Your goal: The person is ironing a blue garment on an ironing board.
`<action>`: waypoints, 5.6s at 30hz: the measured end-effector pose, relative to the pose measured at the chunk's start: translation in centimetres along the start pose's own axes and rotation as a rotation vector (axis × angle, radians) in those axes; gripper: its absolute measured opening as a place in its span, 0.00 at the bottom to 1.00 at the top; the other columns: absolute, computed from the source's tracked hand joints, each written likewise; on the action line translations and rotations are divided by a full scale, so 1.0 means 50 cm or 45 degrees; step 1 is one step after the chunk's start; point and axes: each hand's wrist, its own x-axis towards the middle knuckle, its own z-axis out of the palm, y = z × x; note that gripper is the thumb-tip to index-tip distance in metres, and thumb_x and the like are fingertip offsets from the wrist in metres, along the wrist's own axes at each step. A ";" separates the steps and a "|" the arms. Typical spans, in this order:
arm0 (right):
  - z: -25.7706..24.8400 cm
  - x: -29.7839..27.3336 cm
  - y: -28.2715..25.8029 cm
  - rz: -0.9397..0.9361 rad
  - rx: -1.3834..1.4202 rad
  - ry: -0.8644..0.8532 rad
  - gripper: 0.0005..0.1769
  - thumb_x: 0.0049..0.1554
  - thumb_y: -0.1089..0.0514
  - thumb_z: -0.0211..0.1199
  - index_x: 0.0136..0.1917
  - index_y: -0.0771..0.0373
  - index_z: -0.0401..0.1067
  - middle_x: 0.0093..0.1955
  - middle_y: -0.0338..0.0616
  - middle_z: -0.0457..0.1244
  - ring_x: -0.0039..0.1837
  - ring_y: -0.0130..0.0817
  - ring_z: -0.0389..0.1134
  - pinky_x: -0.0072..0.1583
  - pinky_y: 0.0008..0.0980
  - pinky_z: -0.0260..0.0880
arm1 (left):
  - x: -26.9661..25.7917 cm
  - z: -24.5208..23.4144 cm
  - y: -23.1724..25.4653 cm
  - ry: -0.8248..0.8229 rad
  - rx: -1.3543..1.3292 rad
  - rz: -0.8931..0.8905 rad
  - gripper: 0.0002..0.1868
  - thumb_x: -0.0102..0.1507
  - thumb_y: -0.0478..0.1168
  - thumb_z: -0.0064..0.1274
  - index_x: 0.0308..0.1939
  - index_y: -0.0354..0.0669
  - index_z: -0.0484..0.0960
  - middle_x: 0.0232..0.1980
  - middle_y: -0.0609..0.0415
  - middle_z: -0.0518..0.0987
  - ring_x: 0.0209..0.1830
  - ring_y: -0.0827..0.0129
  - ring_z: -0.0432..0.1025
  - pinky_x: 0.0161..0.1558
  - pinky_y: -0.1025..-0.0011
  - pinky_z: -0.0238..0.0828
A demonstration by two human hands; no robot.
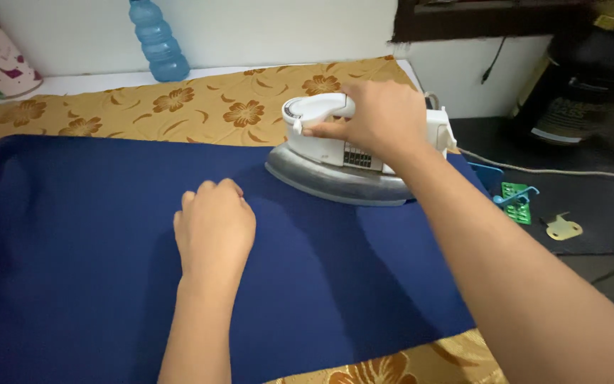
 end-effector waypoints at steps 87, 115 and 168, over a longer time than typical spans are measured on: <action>-0.068 -0.391 -0.375 -0.533 0.801 -0.407 0.24 0.47 0.46 0.74 0.54 0.59 0.77 0.54 0.44 0.66 0.61 0.44 0.65 0.63 0.40 0.65 | 0.165 0.112 -0.167 -0.279 0.073 0.610 0.20 0.61 0.48 0.60 0.53 0.43 0.79 0.55 0.47 0.76 0.59 0.51 0.70 0.58 0.53 0.70; -0.059 -0.358 -0.522 -0.565 1.129 -0.398 0.06 0.55 0.57 0.67 0.43 0.61 0.79 0.44 0.44 0.69 0.52 0.44 0.71 0.57 0.39 0.72 | 0.365 0.170 -0.303 -0.275 -0.101 0.278 0.16 0.63 0.41 0.57 0.49 0.33 0.84 0.52 0.30 0.80 0.55 0.37 0.74 0.56 0.49 0.71; -0.011 -0.385 0.108 0.454 0.331 0.220 0.21 0.48 0.67 0.62 0.57 0.66 0.76 0.58 0.58 0.67 0.64 0.56 0.65 0.66 0.47 0.65 | -0.136 0.238 0.293 -0.261 0.007 0.733 0.38 0.66 0.50 0.44 0.77 0.41 0.55 0.81 0.45 0.53 0.81 0.55 0.46 0.74 0.51 0.39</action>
